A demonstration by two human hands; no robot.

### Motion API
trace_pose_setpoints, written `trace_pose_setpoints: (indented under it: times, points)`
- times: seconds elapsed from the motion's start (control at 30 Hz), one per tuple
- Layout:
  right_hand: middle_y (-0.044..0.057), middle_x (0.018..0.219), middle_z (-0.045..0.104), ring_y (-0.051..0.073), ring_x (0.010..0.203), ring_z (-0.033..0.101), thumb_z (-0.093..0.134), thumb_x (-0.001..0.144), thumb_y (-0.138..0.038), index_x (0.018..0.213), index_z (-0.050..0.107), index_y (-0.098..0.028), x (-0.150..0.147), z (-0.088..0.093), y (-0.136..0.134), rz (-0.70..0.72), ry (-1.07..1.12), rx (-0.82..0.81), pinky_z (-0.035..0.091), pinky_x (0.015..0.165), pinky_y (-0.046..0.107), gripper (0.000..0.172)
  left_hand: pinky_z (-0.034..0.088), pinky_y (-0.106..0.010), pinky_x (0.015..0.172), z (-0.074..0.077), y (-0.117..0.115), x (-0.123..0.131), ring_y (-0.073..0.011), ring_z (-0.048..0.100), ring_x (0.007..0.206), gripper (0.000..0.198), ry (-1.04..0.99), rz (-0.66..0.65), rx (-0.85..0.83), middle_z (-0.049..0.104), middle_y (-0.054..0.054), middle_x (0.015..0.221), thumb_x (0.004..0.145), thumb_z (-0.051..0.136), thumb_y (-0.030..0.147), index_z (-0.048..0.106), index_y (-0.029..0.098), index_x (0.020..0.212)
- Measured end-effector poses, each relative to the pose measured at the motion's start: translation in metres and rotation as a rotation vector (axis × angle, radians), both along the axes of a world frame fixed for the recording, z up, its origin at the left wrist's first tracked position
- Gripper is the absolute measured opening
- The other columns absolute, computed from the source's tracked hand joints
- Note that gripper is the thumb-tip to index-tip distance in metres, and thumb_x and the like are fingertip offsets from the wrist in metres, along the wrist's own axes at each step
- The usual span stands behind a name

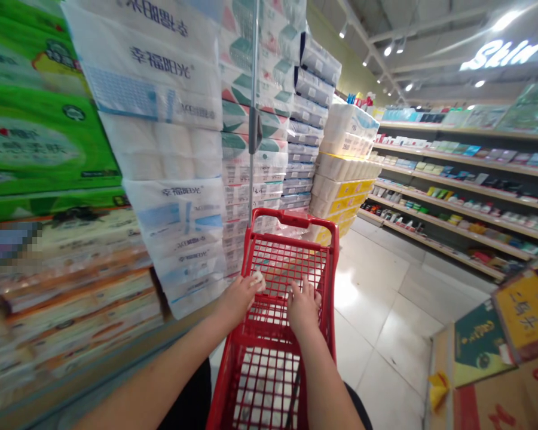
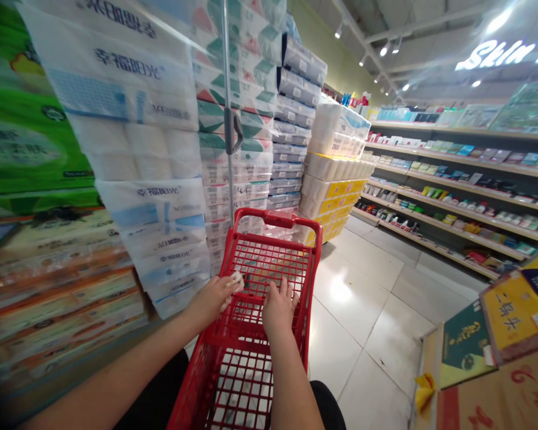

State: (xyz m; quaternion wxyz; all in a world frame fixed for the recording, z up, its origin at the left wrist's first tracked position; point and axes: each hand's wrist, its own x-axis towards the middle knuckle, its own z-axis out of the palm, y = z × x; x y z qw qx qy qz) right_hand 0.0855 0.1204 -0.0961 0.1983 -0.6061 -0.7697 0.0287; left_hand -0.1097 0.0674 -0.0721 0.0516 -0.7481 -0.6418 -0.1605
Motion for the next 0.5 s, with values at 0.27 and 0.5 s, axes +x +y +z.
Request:
trace_pose_setpoints:
  times: [0.27,0.5]
  points:
    - [0.010,0.151,0.035,0.031,0.138,0.030,0.041,0.093,-0.025,0.131,0.055,-0.030,-0.004,-0.002,0.000,-0.022,-0.018,-0.040,0.019,0.107,0.056,0.041,0.045,-0.044,0.096,0.008,0.023,-0.019,-0.0272,0.054,0.108,0.050,-0.063,0.232,0.156,0.051,-0.015,0.133,0.080,0.054,0.014,0.053,0.018,0.130]
    - [0.009,0.155,0.029,0.033,0.141,0.025,0.041,0.092,-0.027,0.136,0.049,-0.033,-0.004,-0.007,0.000,-0.011,-0.049,-0.067,0.016,0.108,0.057,0.046,0.045,-0.043,0.092,-0.009,0.019,-0.013,-0.0265,0.055,0.102,0.042,0.041,0.252,0.146,0.047,-0.017,0.139,0.090,0.040,0.020,0.054,0.016,0.130]
